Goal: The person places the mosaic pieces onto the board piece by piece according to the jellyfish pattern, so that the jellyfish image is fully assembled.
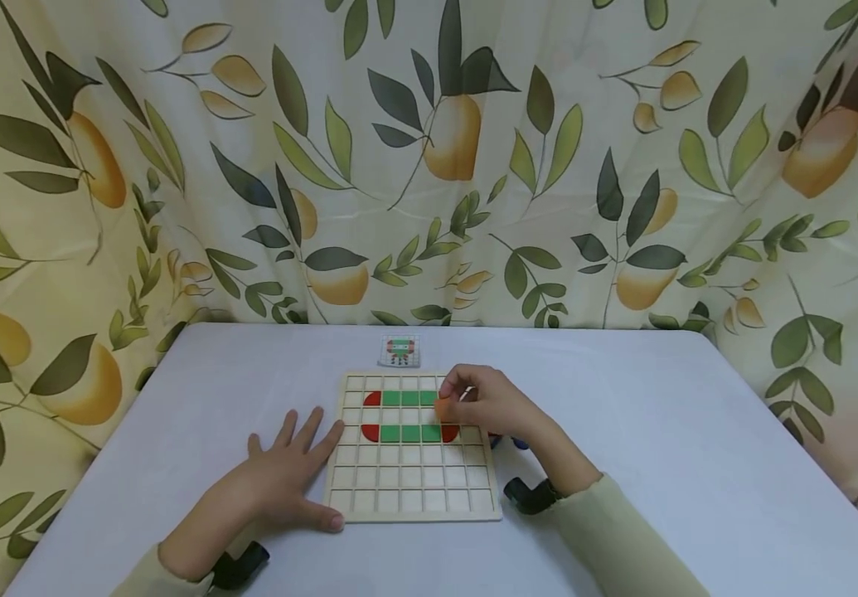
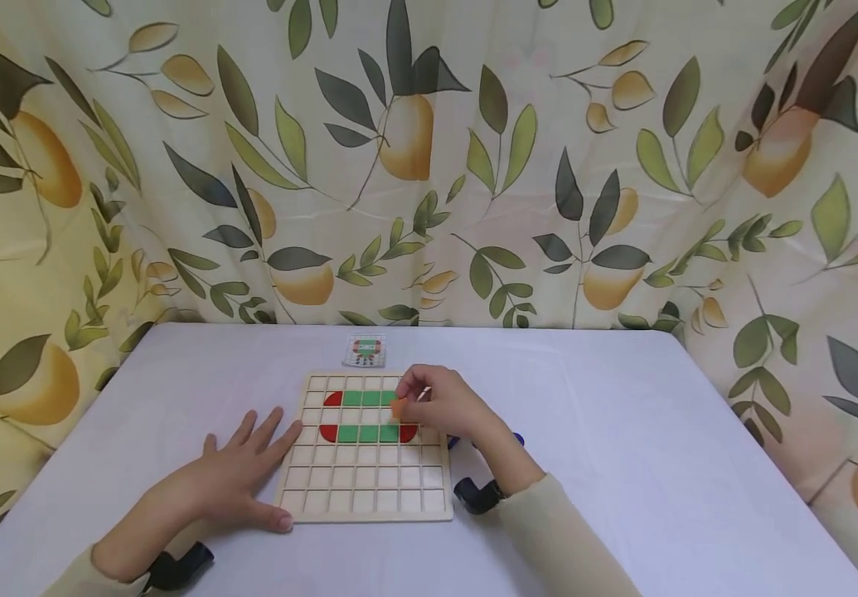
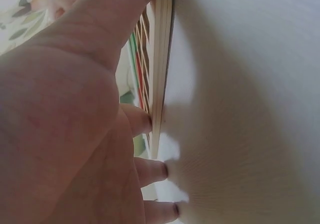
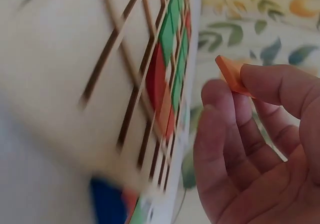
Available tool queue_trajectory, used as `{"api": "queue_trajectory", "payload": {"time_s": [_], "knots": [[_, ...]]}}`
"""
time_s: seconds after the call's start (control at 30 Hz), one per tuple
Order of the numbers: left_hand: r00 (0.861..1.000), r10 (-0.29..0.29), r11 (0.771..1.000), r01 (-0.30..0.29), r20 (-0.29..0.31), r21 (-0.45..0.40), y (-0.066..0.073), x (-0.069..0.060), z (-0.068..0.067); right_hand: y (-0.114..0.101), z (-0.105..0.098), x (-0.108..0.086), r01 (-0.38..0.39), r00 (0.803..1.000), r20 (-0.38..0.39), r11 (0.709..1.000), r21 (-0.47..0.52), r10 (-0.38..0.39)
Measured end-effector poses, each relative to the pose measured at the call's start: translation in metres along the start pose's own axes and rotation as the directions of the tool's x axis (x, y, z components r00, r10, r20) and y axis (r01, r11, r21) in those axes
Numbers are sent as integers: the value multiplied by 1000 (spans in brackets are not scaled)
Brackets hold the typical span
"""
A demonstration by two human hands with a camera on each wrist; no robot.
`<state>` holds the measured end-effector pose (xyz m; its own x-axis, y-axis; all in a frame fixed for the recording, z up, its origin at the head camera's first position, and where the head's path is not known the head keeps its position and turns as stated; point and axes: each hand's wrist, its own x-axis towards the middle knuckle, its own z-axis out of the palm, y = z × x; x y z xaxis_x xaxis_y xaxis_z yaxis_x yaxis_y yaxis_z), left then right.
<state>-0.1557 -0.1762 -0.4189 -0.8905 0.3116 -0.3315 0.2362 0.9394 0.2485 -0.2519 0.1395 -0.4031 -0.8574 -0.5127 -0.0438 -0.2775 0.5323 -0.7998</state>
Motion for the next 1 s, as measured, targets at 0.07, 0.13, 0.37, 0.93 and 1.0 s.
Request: {"api": "queue_trajectory", "payload": {"time_s": [0.07, 0.13, 0.37, 0.93, 1.0], "knots": [[1000, -7, 1000, 7, -1, 2, -1, 0, 0, -6, 7, 11, 26, 999, 25, 999, -27, -25], [1000, -11, 1000, 11, 0, 3, -1, 1, 1, -12, 13, 21, 48, 998, 45, 997, -56, -46], [1000, -2, 1000, 2, 5, 9, -2, 3, 2, -23, 34, 48, 51, 994, 103, 989, -140, -37], [1000, 12, 1000, -12, -3, 26, -2, 4, 2, -42, 67, 66, 24, 995, 96, 948, -317, 6], [1000, 13, 1000, -13, -3, 29, -3, 3, 2, -44, 70, 67, 30, 995, 97, 934, -356, 5]]}}
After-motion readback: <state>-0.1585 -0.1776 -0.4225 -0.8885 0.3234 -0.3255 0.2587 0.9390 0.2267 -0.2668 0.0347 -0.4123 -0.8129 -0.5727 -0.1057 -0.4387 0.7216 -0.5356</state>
